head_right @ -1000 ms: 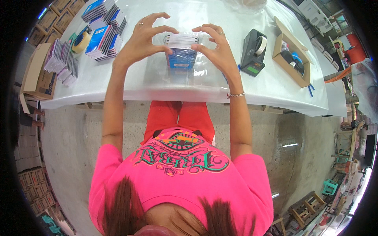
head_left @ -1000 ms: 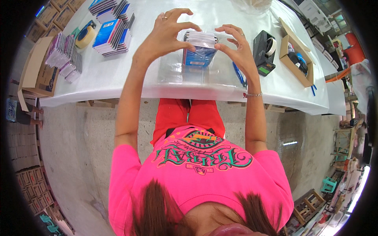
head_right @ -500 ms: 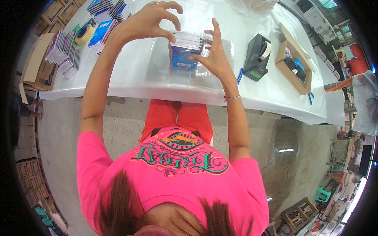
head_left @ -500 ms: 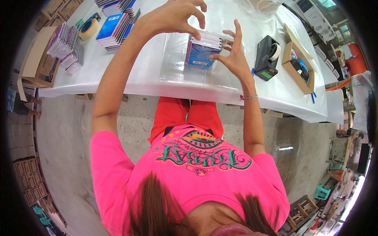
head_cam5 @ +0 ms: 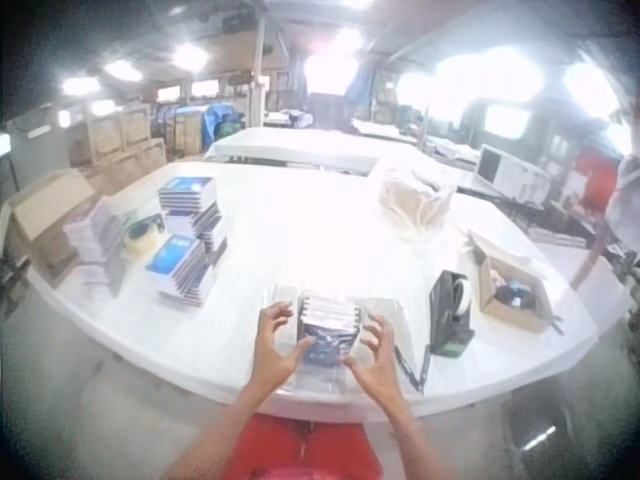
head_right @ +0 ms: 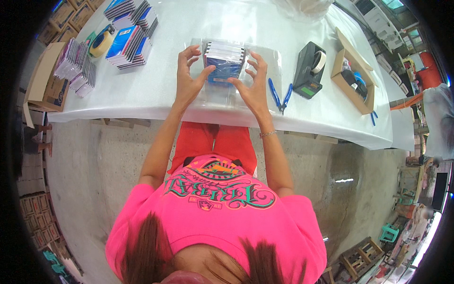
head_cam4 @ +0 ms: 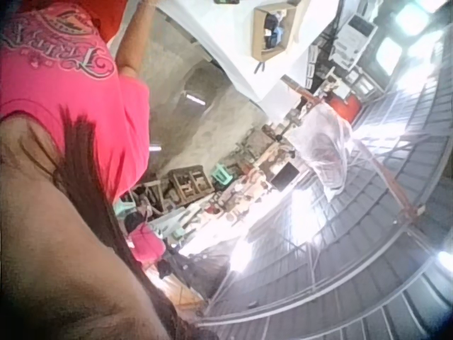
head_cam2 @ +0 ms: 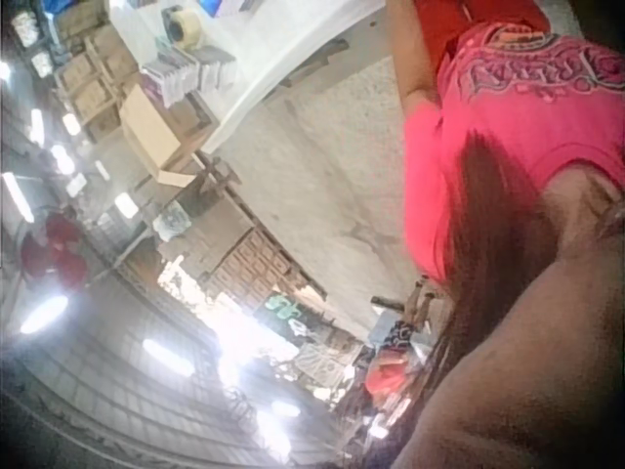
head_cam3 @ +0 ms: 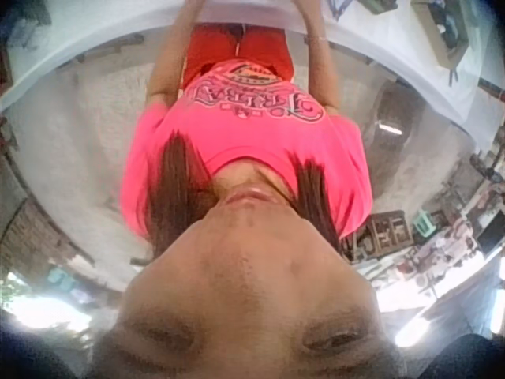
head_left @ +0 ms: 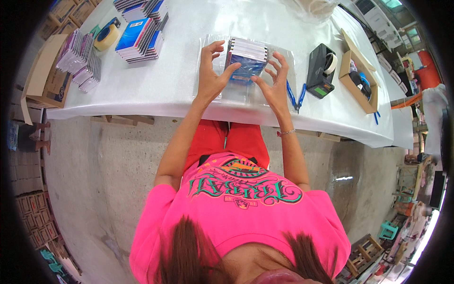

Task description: The person places spiral-bound notebooks into clear plastic sleeves at a white table. They fold the sleeve edges over the notebooks and use a blue pen to mark or seal the packaging. The person repeats this process for multiple notebooks, stacking the finished items on the table.

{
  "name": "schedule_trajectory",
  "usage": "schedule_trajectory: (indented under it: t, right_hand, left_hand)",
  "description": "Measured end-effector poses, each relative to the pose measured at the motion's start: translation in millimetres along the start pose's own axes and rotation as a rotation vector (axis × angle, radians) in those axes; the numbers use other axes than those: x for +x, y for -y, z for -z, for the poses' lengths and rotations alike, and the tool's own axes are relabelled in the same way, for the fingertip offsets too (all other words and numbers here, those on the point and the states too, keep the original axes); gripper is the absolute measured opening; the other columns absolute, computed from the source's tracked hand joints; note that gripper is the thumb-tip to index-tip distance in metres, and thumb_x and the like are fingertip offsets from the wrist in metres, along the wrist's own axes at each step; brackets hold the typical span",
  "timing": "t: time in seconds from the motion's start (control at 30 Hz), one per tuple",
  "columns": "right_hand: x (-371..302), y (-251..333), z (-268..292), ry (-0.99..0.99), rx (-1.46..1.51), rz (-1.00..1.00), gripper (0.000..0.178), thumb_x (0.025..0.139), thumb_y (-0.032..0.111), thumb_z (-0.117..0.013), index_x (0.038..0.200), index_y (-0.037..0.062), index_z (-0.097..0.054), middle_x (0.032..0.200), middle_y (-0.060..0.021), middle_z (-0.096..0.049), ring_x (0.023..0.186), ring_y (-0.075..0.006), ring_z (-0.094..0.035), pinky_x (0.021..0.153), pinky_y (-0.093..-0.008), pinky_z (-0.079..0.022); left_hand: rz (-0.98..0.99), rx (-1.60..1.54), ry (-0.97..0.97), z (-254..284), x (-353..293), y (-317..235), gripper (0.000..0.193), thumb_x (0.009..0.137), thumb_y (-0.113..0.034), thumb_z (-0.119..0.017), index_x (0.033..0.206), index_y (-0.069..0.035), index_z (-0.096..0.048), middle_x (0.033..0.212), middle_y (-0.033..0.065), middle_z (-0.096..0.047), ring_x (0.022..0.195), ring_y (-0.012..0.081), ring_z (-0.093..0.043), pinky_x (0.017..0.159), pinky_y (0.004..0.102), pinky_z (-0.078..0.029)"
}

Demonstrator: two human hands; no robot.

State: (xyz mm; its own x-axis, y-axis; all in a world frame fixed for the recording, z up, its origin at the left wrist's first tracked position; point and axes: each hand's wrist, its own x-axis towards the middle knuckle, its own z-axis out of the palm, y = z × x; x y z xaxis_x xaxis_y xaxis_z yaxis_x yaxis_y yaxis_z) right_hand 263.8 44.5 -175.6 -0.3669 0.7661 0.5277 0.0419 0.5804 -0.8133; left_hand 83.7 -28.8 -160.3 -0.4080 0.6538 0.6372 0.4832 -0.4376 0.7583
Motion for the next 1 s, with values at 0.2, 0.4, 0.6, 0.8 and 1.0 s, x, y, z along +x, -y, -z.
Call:
schedule_trajectory:
  t: [0.2, 0.4, 0.6, 0.8, 1.0]
  right_hand:
    - [15.2, 18.0, -5.0, 0.040, -0.170, 0.149, 0.060, 0.073, 0.021, -0.082, 0.126, 0.0120, -0.057, 0.138, -0.0148, -0.037, 0.119, -0.0316, -0.049, 0.096, -0.0429, -0.046]
    - [25.2, 12.8, -11.8, -0.080, -0.226, 0.255, 0.040, 0.073, 0.015, -0.080, 0.110, 0.0071, -0.067, 0.128, -0.0160, -0.046, 0.113, -0.0306, -0.053, 0.090, -0.0395, -0.049]
    - [36.5, 32.4, -10.5, -0.083, -0.265, 0.304, 0.024, 0.073, 0.012, -0.079, 0.095, 0.0049, -0.071, 0.110, -0.0155, -0.056, 0.100, -0.0288, -0.059, 0.080, -0.0364, -0.052]
    - [52.0, 34.0, 4.5, 0.023, -0.260, 0.303, 0.016, 0.074, 0.015, -0.079, 0.085, 0.0035, -0.073, 0.093, -0.0107, -0.058, 0.089, -0.0227, -0.058, 0.076, -0.0317, -0.048]
    - [67.4, 26.6, 13.5, 0.165, -0.133, 0.161, 0.015, 0.077, 0.017, -0.077, 0.079, 0.0033, -0.072, 0.088, -0.0061, -0.056, 0.086, -0.0170, -0.055, 0.076, -0.0289, -0.045]
  left_hand:
    - [-0.196, 0.212, 0.058, 5.5, 19.7, -0.2, 0.040, 0.070, -0.013, -0.080, 0.107, -0.011, -0.066, 0.113, 0.0111, -0.055, 0.106, 0.0278, -0.053, 0.091, 0.0366, -0.044]
    - [-0.251, 0.176, 0.328, 18.0, 48.0, -11.7, 0.020, 0.074, -0.008, -0.073, 0.094, -0.008, -0.071, 0.096, 0.0063, -0.063, 0.095, 0.0222, -0.057, 0.081, 0.0328, -0.048]
    - [-0.123, 0.212, 0.559, 23.0, 71.5, -22.7, 0.012, 0.078, -0.012, -0.073, 0.087, -0.005, -0.073, 0.084, 0.0067, -0.066, 0.079, 0.0197, -0.062, 0.075, 0.0308, -0.050]
    - [-0.098, 0.317, 0.643, 22.6, 82.4, -41.0, 0.016, 0.081, -0.018, -0.069, 0.087, -0.003, -0.072, 0.079, 0.0088, -0.066, 0.072, 0.0202, -0.063, 0.069, 0.0319, -0.049]
    - [-0.264, 0.456, 0.554, 12.8, 75.4, -44.3, 0.013, 0.081, -0.017, -0.065, 0.085, -0.004, -0.067, 0.072, 0.0098, -0.062, 0.069, 0.0256, -0.063, 0.064, 0.0350, -0.049]
